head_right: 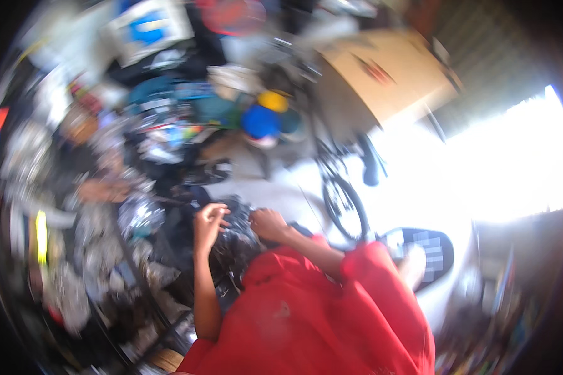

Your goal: The person picks up and organizes several rolls of colored webbing from a shelf and a chair, arranging colors such as tan, purple, red, green, and blue.

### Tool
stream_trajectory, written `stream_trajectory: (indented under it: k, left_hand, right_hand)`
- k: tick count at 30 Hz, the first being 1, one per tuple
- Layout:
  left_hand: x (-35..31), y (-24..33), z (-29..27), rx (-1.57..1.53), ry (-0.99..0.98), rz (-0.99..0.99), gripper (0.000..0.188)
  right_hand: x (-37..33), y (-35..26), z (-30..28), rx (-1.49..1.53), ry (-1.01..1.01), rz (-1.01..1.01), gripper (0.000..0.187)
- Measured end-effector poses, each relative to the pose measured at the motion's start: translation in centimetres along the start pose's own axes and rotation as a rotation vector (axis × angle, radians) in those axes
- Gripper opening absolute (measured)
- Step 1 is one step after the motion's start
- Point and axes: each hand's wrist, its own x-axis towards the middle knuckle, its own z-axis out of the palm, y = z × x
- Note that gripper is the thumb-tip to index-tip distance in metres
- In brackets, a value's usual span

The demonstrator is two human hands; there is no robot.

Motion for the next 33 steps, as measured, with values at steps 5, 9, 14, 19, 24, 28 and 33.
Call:
stream_trajectory:
  k: [5,9,14,19,24,28,33]
  left_hand:
    - [2.1,-3.0,10.7,0.254,-0.471,-0.075,0.022]
    - [2.0,-4.0,17.9,0.445,-0.818,-0.077,0.025]
    - [1.3,-5.1,26.1,0.660,-1.058,-0.010,0.024]
    - [-1.3,-5.2,33.3,0.767,-1.246,-0.027,0.024]
    - [-4.0,-7.6,40.1,0.897,-1.449,0.039,0.024]
    - [-5.5,-11.5,48.5,0.913,-1.626,0.287,0.026]
    - [-9.8,-13.2,61.7,0.994,-1.591,0.091,0.029]
  right_hand:
    - [-9.5,8.3,3.7,0.224,0.112,0.476,0.022]
    - [-16.8,10.0,6.0,0.428,0.209,0.778,0.026]
    - [-23.6,12.8,10.1,0.743,0.493,0.985,0.028]
    - [-28.7,15.4,13.2,1.040,0.687,1.185,0.032]
    - [-34.3,18.9,15.9,1.164,0.916,1.318,0.031]
    - [-42.0,24.5,19.8,1.143,1.480,1.446,0.018]
    - [-53.6,31.8,16.4,0.745,1.791,1.772,0.024]
